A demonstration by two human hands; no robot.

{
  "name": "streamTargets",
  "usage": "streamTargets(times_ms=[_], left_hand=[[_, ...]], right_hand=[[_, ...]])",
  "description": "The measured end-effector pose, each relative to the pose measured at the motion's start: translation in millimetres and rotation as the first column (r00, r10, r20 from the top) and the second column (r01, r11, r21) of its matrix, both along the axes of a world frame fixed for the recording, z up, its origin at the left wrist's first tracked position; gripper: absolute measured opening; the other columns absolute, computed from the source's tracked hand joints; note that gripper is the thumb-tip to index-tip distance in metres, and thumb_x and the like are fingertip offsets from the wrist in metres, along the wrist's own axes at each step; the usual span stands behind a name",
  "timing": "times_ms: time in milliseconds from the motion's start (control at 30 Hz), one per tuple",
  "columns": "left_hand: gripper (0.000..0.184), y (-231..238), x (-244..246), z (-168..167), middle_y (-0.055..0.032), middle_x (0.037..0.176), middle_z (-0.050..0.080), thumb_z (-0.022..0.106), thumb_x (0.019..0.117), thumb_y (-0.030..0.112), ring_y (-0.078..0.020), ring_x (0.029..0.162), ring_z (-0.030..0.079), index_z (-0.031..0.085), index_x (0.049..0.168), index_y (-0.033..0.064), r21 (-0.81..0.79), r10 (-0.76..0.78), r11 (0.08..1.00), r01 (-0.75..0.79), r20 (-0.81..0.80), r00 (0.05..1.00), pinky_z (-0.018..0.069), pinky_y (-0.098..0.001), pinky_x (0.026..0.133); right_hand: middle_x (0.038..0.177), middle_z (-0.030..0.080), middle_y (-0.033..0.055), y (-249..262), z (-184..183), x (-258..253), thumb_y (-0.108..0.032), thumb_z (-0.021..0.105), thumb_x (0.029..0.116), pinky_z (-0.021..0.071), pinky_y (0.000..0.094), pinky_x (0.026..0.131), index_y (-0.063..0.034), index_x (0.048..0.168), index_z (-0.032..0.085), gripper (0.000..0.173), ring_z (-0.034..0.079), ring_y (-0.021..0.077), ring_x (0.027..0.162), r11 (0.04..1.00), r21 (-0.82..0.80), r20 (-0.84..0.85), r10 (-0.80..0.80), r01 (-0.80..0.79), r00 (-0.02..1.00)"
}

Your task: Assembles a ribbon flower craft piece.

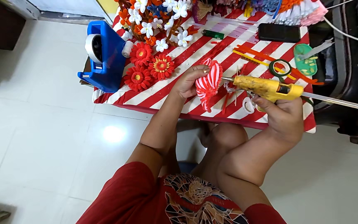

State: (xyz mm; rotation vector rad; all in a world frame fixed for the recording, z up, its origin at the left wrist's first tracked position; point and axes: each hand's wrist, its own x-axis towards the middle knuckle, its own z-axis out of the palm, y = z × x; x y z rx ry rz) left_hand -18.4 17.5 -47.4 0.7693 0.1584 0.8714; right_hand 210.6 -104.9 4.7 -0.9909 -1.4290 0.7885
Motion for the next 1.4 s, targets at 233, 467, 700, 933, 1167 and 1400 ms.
streamTargets(times_ms=[233, 467, 700, 933, 1167, 1400], left_hand=[[0.024, 0.7, -0.1, -0.6, -0.0004, 0.083, 0.075, 0.051, 0.0953, 0.007, -0.0064, 0.073, 0.071, 0.073, 0.087, 0.0136, -0.008, -0.005, 1.0, 0.005, 0.001, 1.0, 0.0595, -0.0242, 0.066], [0.024, 1.0, -0.1, -0.6, 0.0007, 0.084, 0.075, 0.052, 0.096, 0.009, -0.0057, 0.074, 0.071, 0.074, 0.088, 0.0146, 0.019, 0.0, 1.0, 0.0, 0.004, 1.0, 0.0596, -0.024, 0.066], [0.023, 1.5, -1.1, -0.2, -0.0001, 0.084, 0.075, 0.054, 0.0952, 0.009, -0.0063, 0.074, 0.071, 0.075, 0.087, 0.0141, 0.009, -0.01, 1.0, 0.01, 0.035, 0.999, 0.0597, -0.0244, 0.067], [0.025, 0.8, -1.8, 0.9, 0.0001, 0.084, 0.075, 0.052, 0.0956, 0.008, -0.0057, 0.074, 0.071, 0.074, 0.086, 0.015, -0.01, 0.012, 1.0, -0.012, 0.03, 0.999, 0.0597, -0.0238, 0.066], [0.023, 1.6, -2.6, 0.2, -0.0011, 0.085, 0.076, 0.053, 0.0955, 0.009, -0.007, 0.076, 0.072, 0.075, 0.09, 0.0132, -0.034, 0.01, 0.999, -0.008, 0.052, 0.999, 0.0602, -0.0249, 0.068], [0.022, 2.7, -3.6, -1.3, -0.0025, 0.088, 0.076, 0.053, 0.0965, 0.011, -0.0088, 0.078, 0.073, 0.074, 0.092, 0.0136, -0.055, 0.051, 0.997, -0.049, 0.053, 0.997, 0.0611, -0.0266, 0.071]], right_hand=[[0.107, 0.071, -0.0191, -1.4, -0.1, 1.0, -0.019, 0.075, 0.0926, 0.0583, 0.0182, 0.086, -0.0256, 0.118, 0.067, 0.027, 0.068, -0.0044, 0.095, 1.0, 0.004, 0.04, -0.005, 0.005, 0.999], [0.107, 0.071, -0.0201, -3.0, 0.1, 2.6, -0.023, 0.075, 0.0926, 0.0581, 0.018, 0.087, -0.027, 0.116, 0.068, 0.025, 0.067, -0.005, 0.097, 0.999, 0.009, 0.053, 0.03, -0.03, 0.998], [0.107, 0.072, -0.0182, -3.0, 0.3, 2.3, -0.02, 0.075, 0.0918, 0.0584, 0.0181, 0.085, -0.0257, 0.118, 0.068, 0.027, 0.068, -0.0039, 0.095, 0.998, -0.011, 0.031, 0.064, -0.064, 0.997], [0.105, 0.072, -0.0177, -3.9, -0.1, 2.5, -0.018, 0.075, 0.091, 0.0584, 0.018, 0.085, -0.0236, 0.115, 0.069, 0.025, 0.068, -0.0042, 0.095, 0.998, -0.02, 0.045, 0.063, -0.063, 0.997], [0.106, 0.072, -0.0165, -5.2, -0.7, 5.1, -0.019, 0.076, 0.0905, 0.0586, 0.0197, 0.087, -0.0222, 0.114, 0.069, 0.025, 0.068, -0.0032, 0.096, 0.997, -0.044, 0.066, 0.07, -0.068, 0.995], [0.09, 0.071, -0.0138, -10.9, 0.5, 21.1, -0.009, 0.068, 0.0886, 0.0573, 0.015, 0.074, -0.0118, 0.108, 0.068, 0.019, 0.066, -0.0074, 0.08, 0.97, -0.212, 0.225, -0.068, 0.117, 0.972]])
